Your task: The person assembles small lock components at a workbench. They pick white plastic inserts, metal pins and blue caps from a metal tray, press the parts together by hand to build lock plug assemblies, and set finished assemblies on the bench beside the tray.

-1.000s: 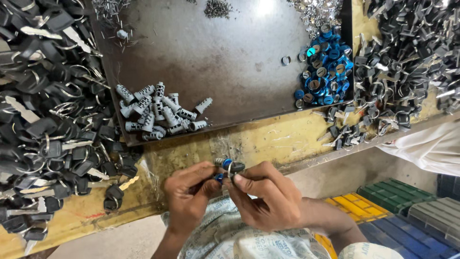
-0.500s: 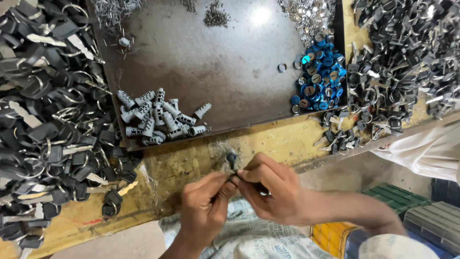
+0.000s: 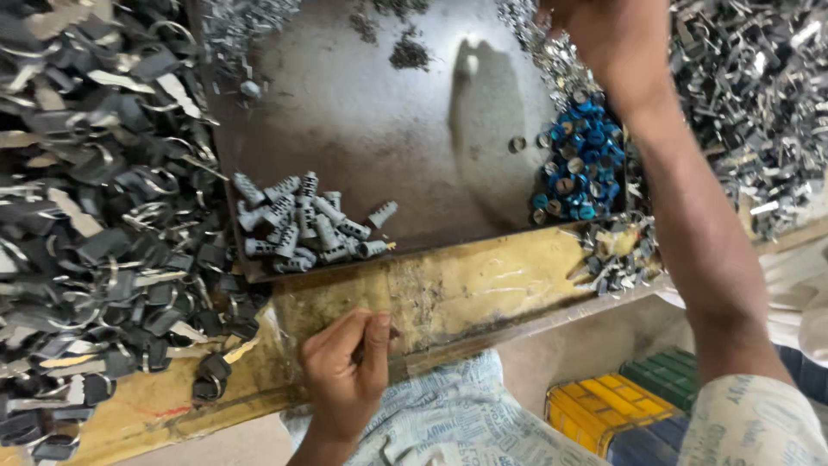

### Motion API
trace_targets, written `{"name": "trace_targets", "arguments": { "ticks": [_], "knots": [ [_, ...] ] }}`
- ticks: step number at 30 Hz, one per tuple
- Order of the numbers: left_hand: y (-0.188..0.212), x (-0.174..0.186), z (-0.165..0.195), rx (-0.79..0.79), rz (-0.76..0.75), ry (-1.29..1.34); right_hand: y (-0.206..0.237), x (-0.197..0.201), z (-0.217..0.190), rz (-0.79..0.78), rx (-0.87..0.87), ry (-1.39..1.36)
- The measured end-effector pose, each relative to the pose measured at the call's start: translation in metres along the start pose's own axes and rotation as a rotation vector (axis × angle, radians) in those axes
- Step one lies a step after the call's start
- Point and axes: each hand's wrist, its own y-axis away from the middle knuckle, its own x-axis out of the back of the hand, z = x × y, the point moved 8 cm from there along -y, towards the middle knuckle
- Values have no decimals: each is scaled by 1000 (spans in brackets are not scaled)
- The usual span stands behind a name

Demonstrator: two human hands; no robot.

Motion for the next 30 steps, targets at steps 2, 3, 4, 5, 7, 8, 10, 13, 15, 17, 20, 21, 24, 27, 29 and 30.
{"name": "trace_targets", "arguments": {
  "ticks": [2,3,4,5,7,8,10,13,15,17,20,21,24,27,29,30],
  "knots": [
    [-1,0,4,-14,29,11,-4,-18,0,-42,134,323],
    [-2,0,3,-2,39,15,-4,-24,5,-40,129,413],
    [-2,0,2,12,46,22,-5,-32,11,-40,121,507],
    [-2,-1,1,23,48,32,-4,-35,15,-39,110,606],
    [-3,0,4,-27,56,34,5,-38,16,-19,167,649],
    [-2,1,6,-43,75,34,10,-40,14,-19,205,660],
    [-2,2,3,-10,89,41,21,-46,19,-85,170,712],
    [-3,1,2,4,90,45,26,-44,18,-132,120,676],
    [-2,0,3,-4,85,35,25,-35,12,-106,114,587],
    [-1,1,5,-37,92,12,21,-21,1,-20,159,513],
    [3,1,9,-77,94,-26,24,-9,-13,86,206,506],
    [3,2,9,-73,113,-27,28,-8,-17,106,198,495],
    [2,-5,7,-32,138,3,43,-11,-19,80,-69,238],
    [-3,-17,4,19,117,73,69,-34,-55,-16,-164,7],
    [-6,-25,8,-1,90,164,87,-51,-94,-110,-89,92],
    [-8,-28,7,23,69,167,89,-55,-107,-118,-43,187]
  ]
}}
